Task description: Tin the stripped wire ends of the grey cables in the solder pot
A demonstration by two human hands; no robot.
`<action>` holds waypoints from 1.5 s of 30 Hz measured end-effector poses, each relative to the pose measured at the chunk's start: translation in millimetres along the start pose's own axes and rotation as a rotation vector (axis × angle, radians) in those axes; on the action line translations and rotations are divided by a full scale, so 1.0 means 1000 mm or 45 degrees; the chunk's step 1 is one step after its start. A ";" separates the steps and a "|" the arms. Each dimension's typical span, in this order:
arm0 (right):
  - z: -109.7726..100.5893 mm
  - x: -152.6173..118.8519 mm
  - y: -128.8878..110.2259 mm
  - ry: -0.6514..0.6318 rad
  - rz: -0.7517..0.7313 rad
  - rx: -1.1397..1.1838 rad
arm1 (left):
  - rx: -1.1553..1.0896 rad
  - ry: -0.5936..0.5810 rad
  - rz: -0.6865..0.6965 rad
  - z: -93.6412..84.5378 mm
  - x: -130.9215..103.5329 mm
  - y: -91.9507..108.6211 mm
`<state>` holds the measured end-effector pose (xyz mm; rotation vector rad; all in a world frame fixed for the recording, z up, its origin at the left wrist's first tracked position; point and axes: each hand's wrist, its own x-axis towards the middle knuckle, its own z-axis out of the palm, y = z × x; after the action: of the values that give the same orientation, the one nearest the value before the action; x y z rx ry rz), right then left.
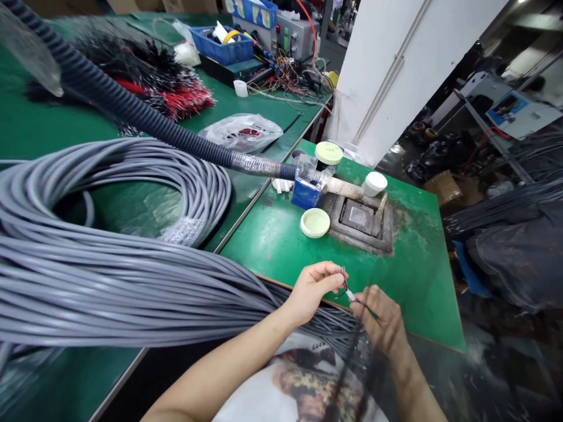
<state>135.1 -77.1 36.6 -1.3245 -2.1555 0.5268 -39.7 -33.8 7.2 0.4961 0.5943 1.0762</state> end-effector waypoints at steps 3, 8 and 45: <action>0.000 0.001 -0.002 -0.025 0.031 0.052 | -0.070 0.015 -0.031 0.001 -0.001 -0.002; 0.003 -0.002 0.000 -0.067 0.194 0.193 | -0.137 0.011 -0.031 0.004 -0.001 -0.005; 0.014 0.015 -0.021 0.135 0.662 0.766 | -0.198 0.057 -0.154 0.004 0.009 -0.008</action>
<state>106.5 -73.4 41.6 -1.4899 -1.3777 1.1682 -28.3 -29.3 3.3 0.2976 0.5678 1.0116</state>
